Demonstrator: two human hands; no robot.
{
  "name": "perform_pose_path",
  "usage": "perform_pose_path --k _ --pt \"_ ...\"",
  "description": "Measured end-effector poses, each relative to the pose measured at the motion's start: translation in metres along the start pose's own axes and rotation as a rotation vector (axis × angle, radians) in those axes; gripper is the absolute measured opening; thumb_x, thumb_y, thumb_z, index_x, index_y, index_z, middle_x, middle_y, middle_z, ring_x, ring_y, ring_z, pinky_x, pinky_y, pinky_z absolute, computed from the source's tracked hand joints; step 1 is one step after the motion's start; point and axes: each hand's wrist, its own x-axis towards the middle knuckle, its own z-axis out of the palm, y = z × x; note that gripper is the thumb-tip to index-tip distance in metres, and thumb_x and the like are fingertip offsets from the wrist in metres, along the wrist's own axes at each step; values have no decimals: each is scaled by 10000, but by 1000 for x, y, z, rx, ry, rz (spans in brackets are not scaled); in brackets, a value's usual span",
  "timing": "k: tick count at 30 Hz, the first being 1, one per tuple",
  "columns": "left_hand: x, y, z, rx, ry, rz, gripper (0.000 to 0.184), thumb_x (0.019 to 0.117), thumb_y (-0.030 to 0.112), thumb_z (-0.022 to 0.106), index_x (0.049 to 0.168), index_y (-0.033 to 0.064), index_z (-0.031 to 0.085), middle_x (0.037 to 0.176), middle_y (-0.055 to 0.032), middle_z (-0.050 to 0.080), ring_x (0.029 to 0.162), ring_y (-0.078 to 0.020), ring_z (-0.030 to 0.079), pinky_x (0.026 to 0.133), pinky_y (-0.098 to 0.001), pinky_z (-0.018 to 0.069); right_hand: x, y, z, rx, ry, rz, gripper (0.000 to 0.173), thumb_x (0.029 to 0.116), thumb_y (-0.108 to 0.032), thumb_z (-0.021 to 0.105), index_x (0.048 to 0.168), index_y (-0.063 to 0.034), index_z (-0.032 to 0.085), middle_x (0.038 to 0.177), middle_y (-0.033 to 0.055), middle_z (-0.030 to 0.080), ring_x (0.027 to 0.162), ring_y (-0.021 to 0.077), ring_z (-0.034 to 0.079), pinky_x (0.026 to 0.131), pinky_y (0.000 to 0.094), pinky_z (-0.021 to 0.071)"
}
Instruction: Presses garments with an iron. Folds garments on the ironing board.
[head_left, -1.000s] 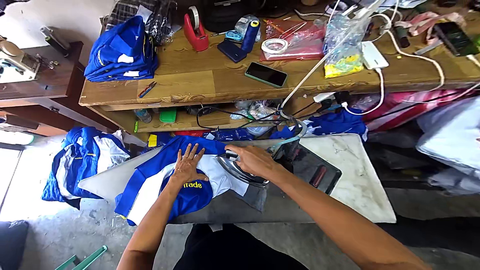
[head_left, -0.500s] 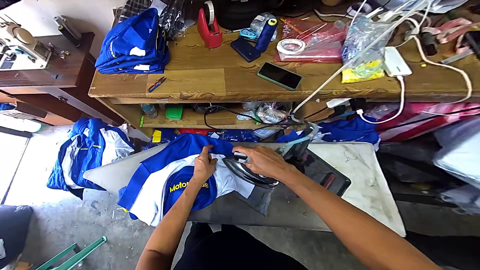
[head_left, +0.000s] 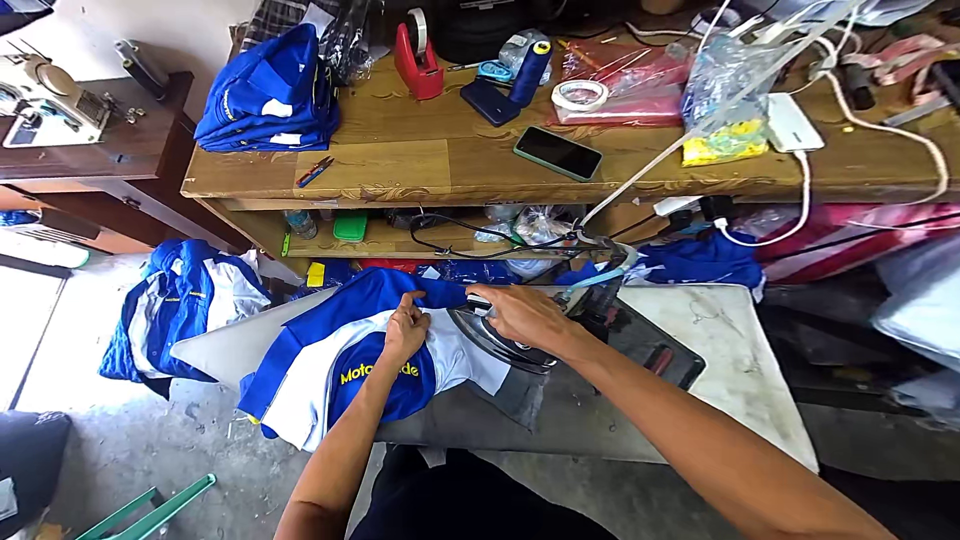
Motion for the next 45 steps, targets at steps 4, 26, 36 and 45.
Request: perform_pose_path --k 4,26,36,45 --pt "-1 -5 0 -24 9 17 517 948 129 602 1446 29 505 733 -4 579 639 -123 548 678 -316 507 3 -4 0 -19 -28 -24 493 961 -106 591 1428 -260 558 1082 171 721 986 404 700 806 600 543" --pt "-30 -1 -18 885 -423 140 1241 696 693 795 1667 252 159 1741 -43 74 1589 -398 10 1212 -698 31 -32 -3 14 -8 -85 -157 513 947 -116 623 1427 -279 543 978 201 709 896 442 695 725 625 528" --pt "-28 5 -17 878 -434 87 1268 679 660 822 1669 255 140 1744 -46 42 1589 -394 -32 1203 -711 5 -46 -14 13 148 -31 174 538 974 -166 620 1490 -243 490 1091 229 706 1021 451 683 851 630 524" --pt "-51 7 -6 868 -397 361 975 791 567 763 1618 264 343 1710 -73 230 1578 -403 126 1192 -744 70 -84 -28 46 234 10 350 540 981 -221 632 1497 -229 474 1080 233 706 999 460 688 837 634 531"
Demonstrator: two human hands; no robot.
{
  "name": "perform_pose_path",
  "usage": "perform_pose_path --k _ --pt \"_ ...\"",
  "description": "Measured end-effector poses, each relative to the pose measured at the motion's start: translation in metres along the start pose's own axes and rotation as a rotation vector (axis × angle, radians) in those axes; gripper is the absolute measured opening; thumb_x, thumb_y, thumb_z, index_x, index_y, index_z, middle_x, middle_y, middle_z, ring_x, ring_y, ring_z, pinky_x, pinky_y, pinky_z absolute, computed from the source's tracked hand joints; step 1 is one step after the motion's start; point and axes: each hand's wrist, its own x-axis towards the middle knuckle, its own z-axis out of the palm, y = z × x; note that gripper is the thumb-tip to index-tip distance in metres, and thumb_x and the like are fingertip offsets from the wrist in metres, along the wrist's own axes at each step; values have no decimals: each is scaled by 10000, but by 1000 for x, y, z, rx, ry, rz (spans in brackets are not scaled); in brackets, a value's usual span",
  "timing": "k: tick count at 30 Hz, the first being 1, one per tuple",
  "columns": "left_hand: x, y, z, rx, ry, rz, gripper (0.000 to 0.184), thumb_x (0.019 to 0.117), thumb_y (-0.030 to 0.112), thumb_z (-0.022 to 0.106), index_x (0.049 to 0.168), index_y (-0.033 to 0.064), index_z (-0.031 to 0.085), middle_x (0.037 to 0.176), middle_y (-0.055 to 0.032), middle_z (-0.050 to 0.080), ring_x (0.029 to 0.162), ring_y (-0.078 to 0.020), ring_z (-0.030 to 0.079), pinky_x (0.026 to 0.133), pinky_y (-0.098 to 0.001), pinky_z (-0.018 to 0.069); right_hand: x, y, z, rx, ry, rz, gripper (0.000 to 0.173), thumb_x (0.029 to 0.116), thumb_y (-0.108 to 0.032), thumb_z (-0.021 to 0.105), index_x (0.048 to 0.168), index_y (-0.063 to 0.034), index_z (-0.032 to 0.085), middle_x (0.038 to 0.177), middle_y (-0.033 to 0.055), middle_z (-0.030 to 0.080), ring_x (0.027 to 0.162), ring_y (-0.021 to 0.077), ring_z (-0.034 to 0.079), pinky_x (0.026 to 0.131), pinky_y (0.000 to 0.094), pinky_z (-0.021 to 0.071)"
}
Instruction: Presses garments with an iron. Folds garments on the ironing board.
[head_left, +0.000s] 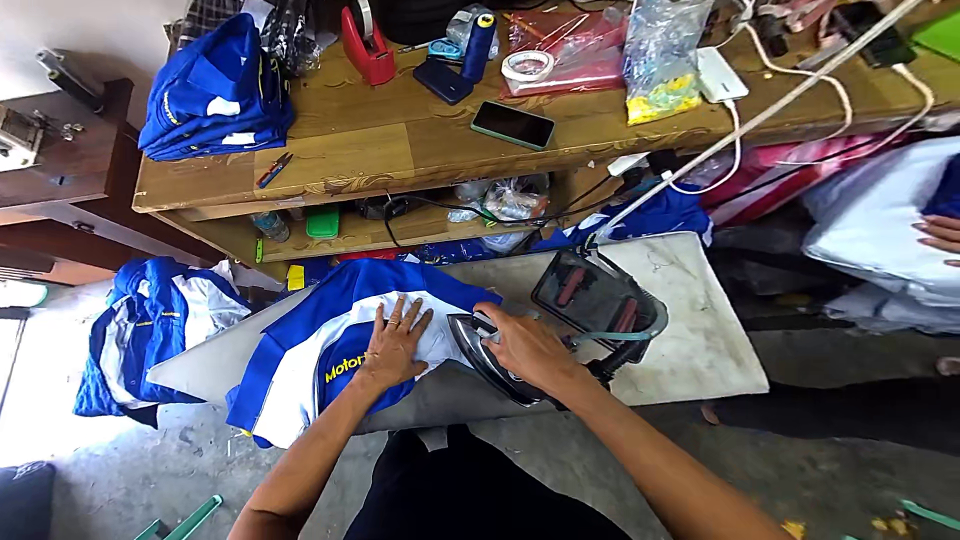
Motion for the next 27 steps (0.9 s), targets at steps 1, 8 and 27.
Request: perform_pose_path --k 1,8,27 --pt "3 -7 -4 3 -67 -13 960 806 516 765 1626 334 301 1724 -68 176 1579 -422 86 1183 -753 64 -2 -2 2 -8 -10 -14 535 981 -215 628 1494 -232 475 1072 231 708 988 461 690 827 636 532" --pt "17 -28 -19 15 -192 -27 954 813 512 743 1619 449 238 1737 -54 108 1581 -429 31 1172 -760 34 -35 3 34 -91 -49 -183 531 941 -122 623 1450 -229 514 1009 225 708 882 463 702 716 633 544" --pt "3 -6 -43 -54 -60 -108 973 809 656 715 1616 254 346 1715 -97 197 1584 -392 91 1211 -707 39 17 5 -37 81 -1 -240 578 1039 -530 519 1471 -146 514 1146 219 694 1067 408 679 924 609 516"
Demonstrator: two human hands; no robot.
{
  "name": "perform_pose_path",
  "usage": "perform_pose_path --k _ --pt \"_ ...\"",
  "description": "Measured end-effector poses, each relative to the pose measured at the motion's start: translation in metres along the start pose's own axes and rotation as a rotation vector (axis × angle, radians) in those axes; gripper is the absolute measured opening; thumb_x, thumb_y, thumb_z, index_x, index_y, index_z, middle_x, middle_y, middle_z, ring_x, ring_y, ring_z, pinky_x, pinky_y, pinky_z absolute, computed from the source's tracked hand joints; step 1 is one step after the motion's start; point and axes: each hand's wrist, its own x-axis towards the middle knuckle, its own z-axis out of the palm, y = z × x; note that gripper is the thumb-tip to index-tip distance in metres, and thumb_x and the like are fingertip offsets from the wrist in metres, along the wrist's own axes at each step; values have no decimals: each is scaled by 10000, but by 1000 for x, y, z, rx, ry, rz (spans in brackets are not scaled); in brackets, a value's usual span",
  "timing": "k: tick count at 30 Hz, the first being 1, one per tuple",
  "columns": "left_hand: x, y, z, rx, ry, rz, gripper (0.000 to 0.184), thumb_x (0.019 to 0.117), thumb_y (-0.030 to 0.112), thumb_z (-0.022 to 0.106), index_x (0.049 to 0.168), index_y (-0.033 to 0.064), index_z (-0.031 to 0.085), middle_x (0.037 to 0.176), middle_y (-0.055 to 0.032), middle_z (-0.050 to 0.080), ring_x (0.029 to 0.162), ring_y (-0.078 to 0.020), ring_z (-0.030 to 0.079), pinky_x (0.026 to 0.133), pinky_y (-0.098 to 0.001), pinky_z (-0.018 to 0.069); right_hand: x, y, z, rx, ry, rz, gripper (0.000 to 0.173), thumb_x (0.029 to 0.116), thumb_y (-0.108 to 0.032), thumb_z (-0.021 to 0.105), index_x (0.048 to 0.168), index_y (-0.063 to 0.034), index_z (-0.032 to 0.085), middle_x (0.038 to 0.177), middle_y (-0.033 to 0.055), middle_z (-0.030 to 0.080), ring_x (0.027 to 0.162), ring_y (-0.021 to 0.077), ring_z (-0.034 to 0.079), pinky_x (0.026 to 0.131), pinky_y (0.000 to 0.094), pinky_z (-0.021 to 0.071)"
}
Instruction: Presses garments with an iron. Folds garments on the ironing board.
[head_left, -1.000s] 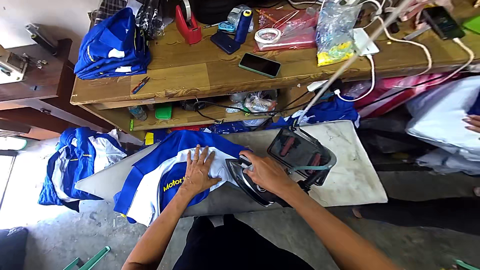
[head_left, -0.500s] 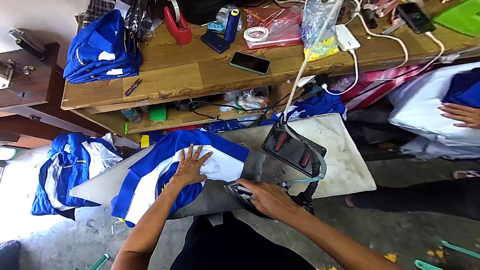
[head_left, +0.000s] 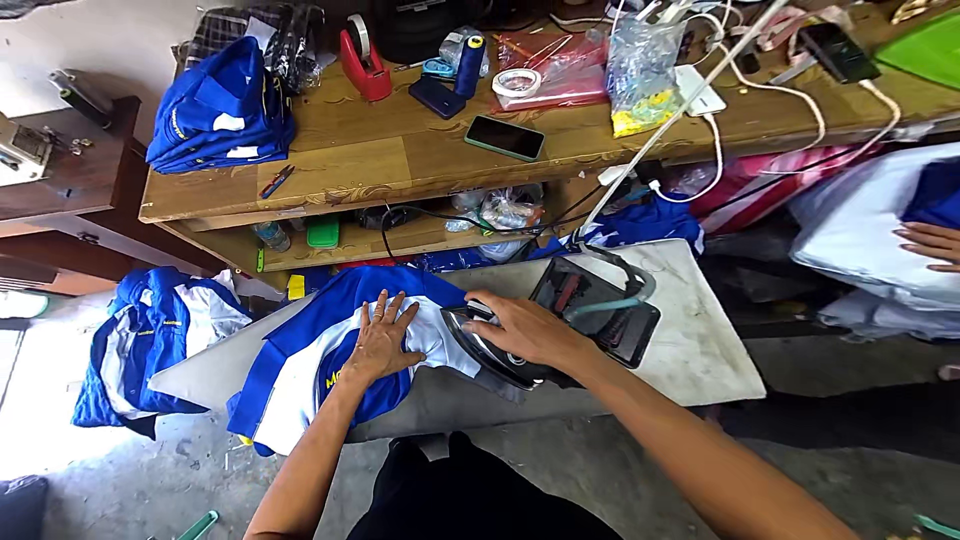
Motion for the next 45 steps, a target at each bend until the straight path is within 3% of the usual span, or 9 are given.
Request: perform_pose_path --k 9,17,23,30,32,35,38,41,45 --pt "-15 -27 7 -27 13 -129 966 800 690 709 1605 282 367 1711 -91 214 1584 -383 105 1205 -718 60 28 14 2 -109 -79 36 522 968 -322 698 1447 -186 539 1161 225 696 1095 425 669 927 620 514" --pt "-73 -131 -23 -22 584 -318 801 822 482 791 1460 62 550 1505 -272 494 1423 -483 426 1109 -691 372 7 123 -42 -99 128 219 536 902 -223 786 1398 -136 604 1151 240 702 1059 455 672 913 659 509" --pt "-99 -188 -6 -213 412 -587 711 874 378 798 1456 57 546 1373 -262 600 1300 -452 551 1100 -660 387 8 196 -56 -59 322 278 514 873 -186 817 1343 -97 629 1125 255 706 1046 468 679 894 688 507" --pt "-107 -122 -31 -312 618 -583 328 1025 301 600 1084 10 741 983 -205 735 970 -351 705 899 -621 510 -6 198 -51 -86 486 226 915 781 -414 900 1530 -163 439 1031 328 677 910 547 664 753 727 506" --pt "-108 -74 -43 -245 661 -481 325 1020 297 591 1076 22 755 984 -176 753 945 -327 728 867 -607 544 -13 180 -54 -154 616 99 1004 782 -482 867 1584 -150 361 1205 353 591 1087 578 585 858 740 470" --pt "-99 21 -36 -145 583 -274 279 1008 263 605 1036 43 774 977 -130 763 904 -284 746 818 -549 601 -19 131 -30 56 653 -91 679 957 -416 681 1511 -84 470 1215 277 633 1111 458 626 930 655 508" --pt "-83 93 -2 -178 325 80 251 1004 268 618 1118 105 771 1081 -89 764 1021 -265 733 907 -514 589 -15 78 27 621 179 -44 513 1058 -412 495 1447 -78 530 1127 166 706 943 260 724 837 461 612" --pt "-63 102 7 -414 -29 329 482 975 368 693 1398 145 637 1353 -84 674 1282 -236 613 1134 -517 432 0 54 80 875 -90 17 580 1043 -437 522 1506 -92 459 1190 195 694 994 299 724 861 498 604" --pt "-40 47 -18 -414 305 92 257 995 235 650 1094 20 749 1091 -124 748 1051 -228 712 987 -424 559 10 54 107 787 21 14 638 964 -368 695 1476 -55 477 1112 171 719 944 251 725 870 453 597"
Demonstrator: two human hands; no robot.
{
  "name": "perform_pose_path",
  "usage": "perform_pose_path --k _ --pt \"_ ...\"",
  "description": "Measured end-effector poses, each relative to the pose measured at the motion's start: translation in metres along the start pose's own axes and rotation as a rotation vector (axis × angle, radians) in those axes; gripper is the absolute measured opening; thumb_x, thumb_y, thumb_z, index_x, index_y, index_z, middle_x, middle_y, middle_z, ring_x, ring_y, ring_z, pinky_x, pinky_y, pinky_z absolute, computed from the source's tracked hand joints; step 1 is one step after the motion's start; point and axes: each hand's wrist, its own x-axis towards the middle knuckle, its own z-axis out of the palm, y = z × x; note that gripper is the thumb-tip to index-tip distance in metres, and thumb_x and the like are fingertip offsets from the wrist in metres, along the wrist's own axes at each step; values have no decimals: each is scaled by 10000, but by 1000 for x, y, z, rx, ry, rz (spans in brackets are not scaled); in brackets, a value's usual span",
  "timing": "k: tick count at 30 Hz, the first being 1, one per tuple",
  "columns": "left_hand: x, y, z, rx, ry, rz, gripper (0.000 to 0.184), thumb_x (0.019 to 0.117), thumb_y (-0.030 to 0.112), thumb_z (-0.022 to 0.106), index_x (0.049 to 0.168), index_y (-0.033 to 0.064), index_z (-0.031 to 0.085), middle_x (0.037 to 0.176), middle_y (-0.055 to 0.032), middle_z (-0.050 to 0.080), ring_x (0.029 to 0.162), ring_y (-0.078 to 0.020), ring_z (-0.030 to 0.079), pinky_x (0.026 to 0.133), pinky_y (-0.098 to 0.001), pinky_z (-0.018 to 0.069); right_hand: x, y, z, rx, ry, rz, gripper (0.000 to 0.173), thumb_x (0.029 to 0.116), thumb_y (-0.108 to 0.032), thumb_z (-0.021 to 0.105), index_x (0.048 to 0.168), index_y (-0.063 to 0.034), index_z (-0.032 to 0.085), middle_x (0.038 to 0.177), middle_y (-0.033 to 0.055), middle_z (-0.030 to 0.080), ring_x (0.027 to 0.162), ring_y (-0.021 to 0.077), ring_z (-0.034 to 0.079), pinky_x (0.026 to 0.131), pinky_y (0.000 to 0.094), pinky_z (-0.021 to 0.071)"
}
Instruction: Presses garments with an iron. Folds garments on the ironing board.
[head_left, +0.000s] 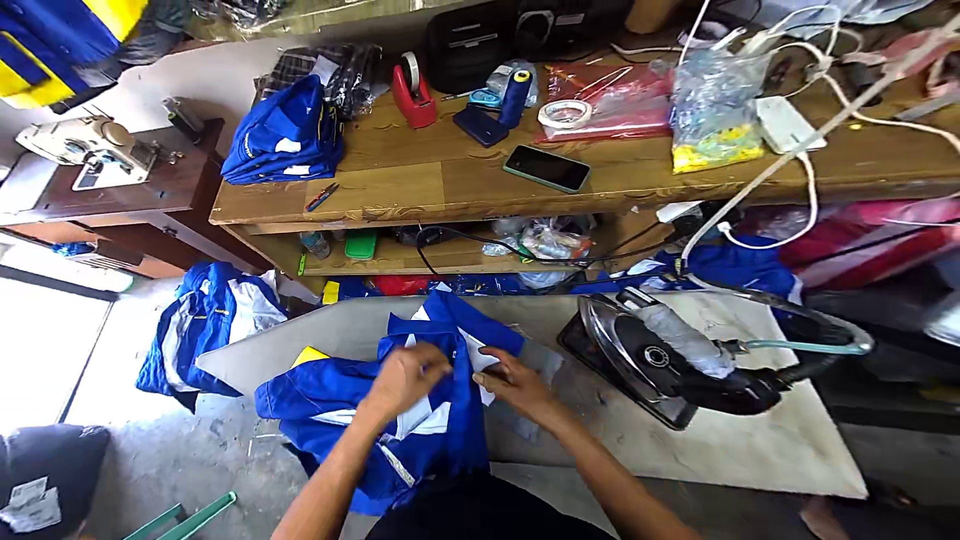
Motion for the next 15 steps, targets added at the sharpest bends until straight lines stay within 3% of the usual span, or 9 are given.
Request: perform_pose_path --k 2,4,5,7,10,12,15 --pt "15 -38 -17 208 197 -114 368 909 307 724 1185 63 726 1187 -158 709 1136 -336 653 982 -525 519 -2 -2 7 -93 30 -2 651 938 -433 717 1438 -61 527 1089 150 731 943 248 726 897 468 587" --pt "26 -75 -20 285 151 -236 551 850 406 758 1324 140 672 1362 -166 620 1282 -397 547 1016 -594 461 -3 -11 23 -197 77 -26 649 911 -513 721 1362 -63 596 1011 130 745 887 251 730 866 491 588" --pt "31 -88 -17 296 97 -264 516 873 409 736 1323 162 681 1401 -150 601 1320 -392 522 1039 -597 445 -2 -16 32 -272 94 -30 664 901 -549 714 1345 -67 610 994 126 745 884 263 730 862 509 587" --pt "35 -97 -7 327 78 -228 312 965 321 635 1182 137 762 1348 -120 657 1298 -353 562 1059 -575 433 2 -26 47 -448 108 1 657 910 -568 684 1317 -57 616 986 143 730 910 319 714 849 561 560" --pt "40 -62 -33 360 261 -48 259 1006 200 565 1066 60 775 1112 -129 750 1129 -333 678 1033 -580 471 7 -45 42 -598 143 37 405 986 -352 612 1207 -14 643 1006 213 705 971 414 689 842 628 520" --pt "43 -24 -74 370 381 78 222 984 119 578 1037 34 776 1018 -142 762 1036 -331 712 1000 -591 498 6 -63 19 -581 237 -87 365 1015 -311 563 1120 16 687 963 230 709 934 430 695 812 644 527" --pt "44 41 -135 462 502 265 199 976 61 583 1075 35 754 1023 -147 749 990 -328 714 915 -567 537 10 -112 -10 -553 430 -374 339 1002 -297 602 1039 20 718 880 193 707 816 365 699 748 589 554"
